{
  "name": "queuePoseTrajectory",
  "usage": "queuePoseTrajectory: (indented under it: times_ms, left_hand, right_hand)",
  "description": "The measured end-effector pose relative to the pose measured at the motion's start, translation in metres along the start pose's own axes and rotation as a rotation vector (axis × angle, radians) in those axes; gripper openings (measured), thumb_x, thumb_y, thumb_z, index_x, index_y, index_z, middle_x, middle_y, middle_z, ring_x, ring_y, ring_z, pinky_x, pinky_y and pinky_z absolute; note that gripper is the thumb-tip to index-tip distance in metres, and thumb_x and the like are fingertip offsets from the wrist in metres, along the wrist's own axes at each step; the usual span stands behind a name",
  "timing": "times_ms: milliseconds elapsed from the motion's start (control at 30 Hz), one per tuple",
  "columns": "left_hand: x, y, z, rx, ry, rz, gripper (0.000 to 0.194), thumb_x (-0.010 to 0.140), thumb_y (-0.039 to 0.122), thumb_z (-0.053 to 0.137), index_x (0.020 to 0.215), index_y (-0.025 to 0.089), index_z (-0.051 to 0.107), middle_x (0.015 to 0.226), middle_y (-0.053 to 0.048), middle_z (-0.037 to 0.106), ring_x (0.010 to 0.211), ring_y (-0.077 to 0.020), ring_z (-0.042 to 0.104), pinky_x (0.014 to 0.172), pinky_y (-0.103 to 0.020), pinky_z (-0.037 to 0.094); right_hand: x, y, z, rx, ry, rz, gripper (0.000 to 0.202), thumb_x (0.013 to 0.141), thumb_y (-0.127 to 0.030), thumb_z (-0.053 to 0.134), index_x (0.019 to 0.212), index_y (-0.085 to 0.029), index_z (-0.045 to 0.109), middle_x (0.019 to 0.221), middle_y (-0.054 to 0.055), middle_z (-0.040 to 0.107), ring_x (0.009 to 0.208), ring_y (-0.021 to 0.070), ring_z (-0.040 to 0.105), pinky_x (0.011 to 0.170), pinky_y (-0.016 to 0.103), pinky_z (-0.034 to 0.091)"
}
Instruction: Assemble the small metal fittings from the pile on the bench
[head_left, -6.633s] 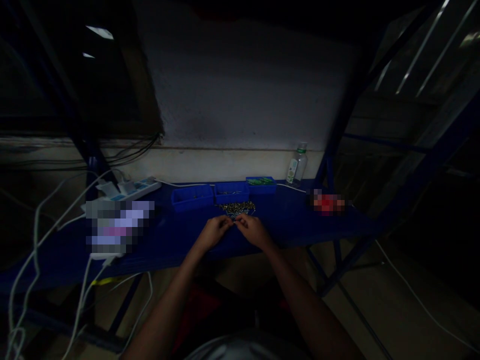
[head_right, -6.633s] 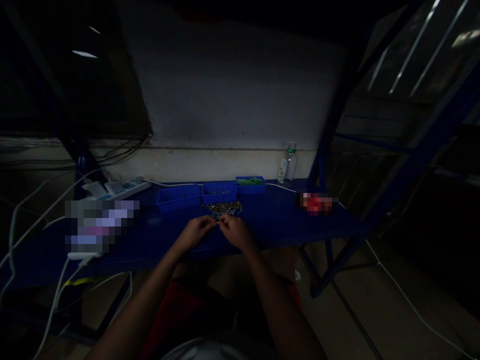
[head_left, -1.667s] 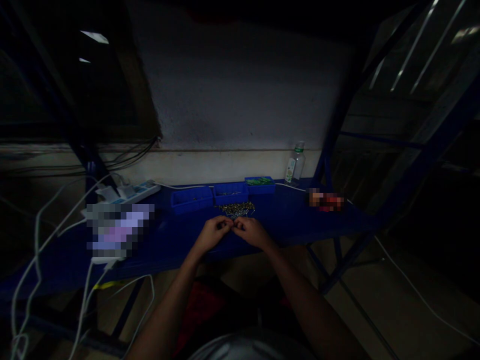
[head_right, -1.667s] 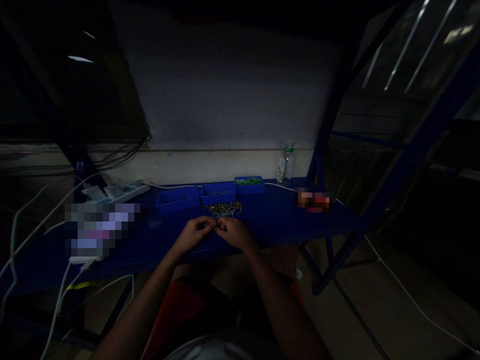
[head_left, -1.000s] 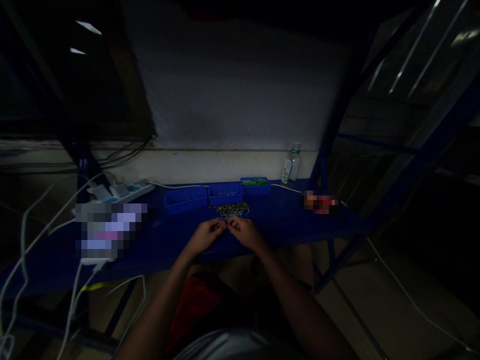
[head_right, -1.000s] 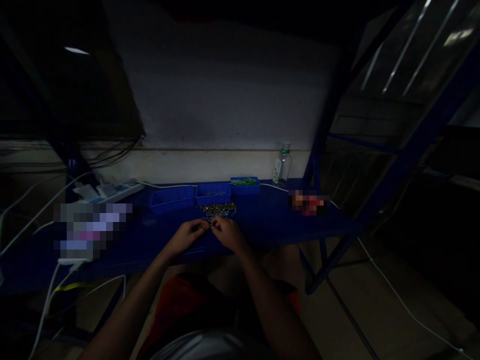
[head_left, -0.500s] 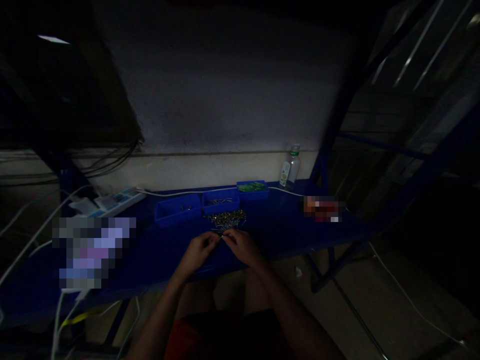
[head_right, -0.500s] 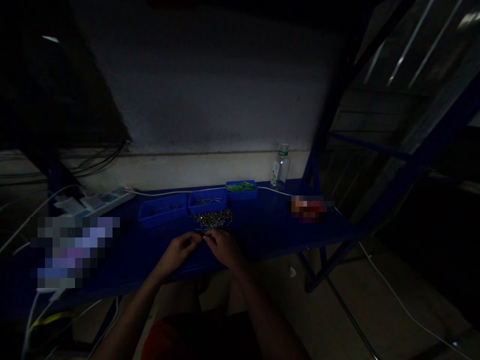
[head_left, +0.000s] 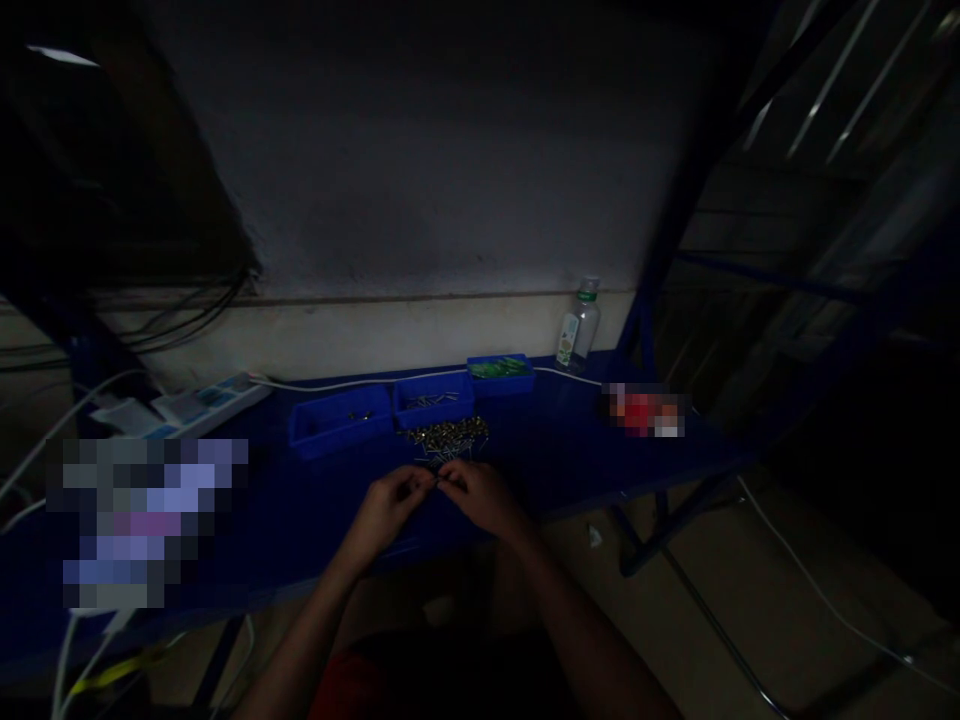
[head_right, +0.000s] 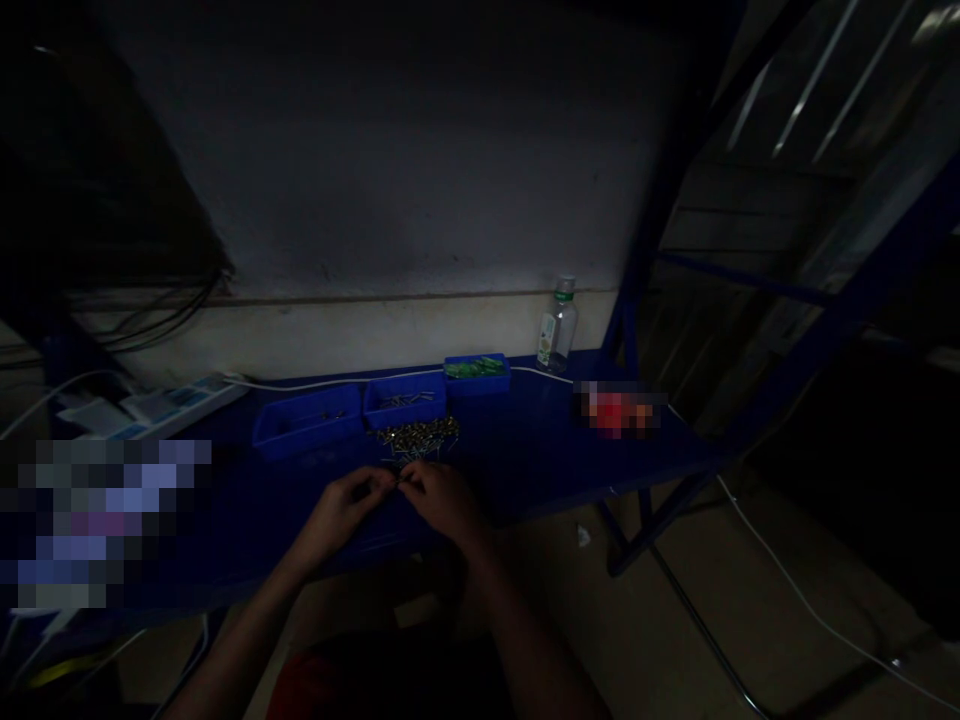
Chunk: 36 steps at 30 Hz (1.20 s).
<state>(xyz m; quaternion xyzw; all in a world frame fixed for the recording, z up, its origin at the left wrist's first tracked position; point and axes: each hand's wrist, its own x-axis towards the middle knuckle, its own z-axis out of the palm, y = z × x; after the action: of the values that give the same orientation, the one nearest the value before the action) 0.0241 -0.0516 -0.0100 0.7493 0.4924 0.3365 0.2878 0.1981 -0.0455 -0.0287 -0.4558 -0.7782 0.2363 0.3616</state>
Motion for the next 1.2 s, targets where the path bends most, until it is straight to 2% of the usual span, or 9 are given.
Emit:
queuePoseTrajectory:
  times_ms: [133, 367, 733, 867, 1200]
  left_hand:
    - [-0.0007, 0.002, 0.0007, 0.005, 0.016, 0.005, 0.028, 0.079, 0.04, 0.05, 0.086, 0.016, 0.063, 0.079, -0.004, 0.066, 0.071, -0.0165, 0.058, 0.065, -0.024, 0.044]
    - [-0.0004, 0.0004, 0.0017, 0.028, 0.035, 0.047, 0.027, 0.08, 0.038, 0.049, 0.086, 0.016, 0.064, 0.082, -0.003, 0.067, 0.074, -0.0168, 0.059, 0.068, -0.024, 0.044]
    - [-0.0006, 0.0017, 0.0001, 0.05, -0.001, 0.066, 0.028, 0.082, 0.036, 0.045, 0.085, 0.016, 0.064, 0.08, -0.003, 0.067, 0.073, -0.0172, 0.06, 0.066, -0.024, 0.044]
    - [-0.0011, -0.0002, -0.0001, 0.041, 0.026, 0.077, 0.027, 0.082, 0.036, 0.045, 0.084, 0.016, 0.064, 0.078, -0.002, 0.066, 0.071, -0.0161, 0.059, 0.065, -0.023, 0.043]
    - [-0.003, -0.0035, 0.002, 0.025, 0.013, 0.087, 0.029, 0.081, 0.037, 0.048, 0.088, 0.015, 0.064, 0.082, -0.004, 0.066, 0.075, -0.0173, 0.059, 0.068, -0.024, 0.044]
  right_hand:
    - [-0.0005, -0.0009, -0.0003, -0.028, -0.032, -0.025, 0.015, 0.082, -0.027, 0.054, 0.096, -0.023, 0.059, 0.086, 0.0, 0.065, 0.078, 0.0124, 0.06, 0.069, 0.02, 0.042]
    - [-0.0033, -0.0037, 0.0004, -0.04, -0.003, -0.034, 0.011, 0.082, -0.03, 0.054, 0.086, -0.022, 0.061, 0.082, 0.0, 0.065, 0.074, 0.0119, 0.059, 0.065, 0.02, 0.041]
    - [-0.0037, -0.0046, 0.001, -0.066, 0.032, -0.016, 0.014, 0.082, -0.027, 0.054, 0.094, -0.022, 0.06, 0.082, 0.0, 0.066, 0.074, 0.0119, 0.06, 0.067, 0.02, 0.042]
    - [-0.005, -0.0052, 0.0007, -0.053, 0.018, -0.034, 0.018, 0.082, -0.029, 0.055, 0.097, -0.022, 0.06, 0.081, 0.0, 0.066, 0.072, 0.0121, 0.06, 0.066, 0.021, 0.042]
    - [-0.0044, -0.0037, 0.0004, -0.027, -0.023, -0.035, 0.012, 0.08, -0.029, 0.056, 0.088, -0.021, 0.06, 0.08, -0.001, 0.065, 0.071, 0.0106, 0.059, 0.064, 0.02, 0.041]
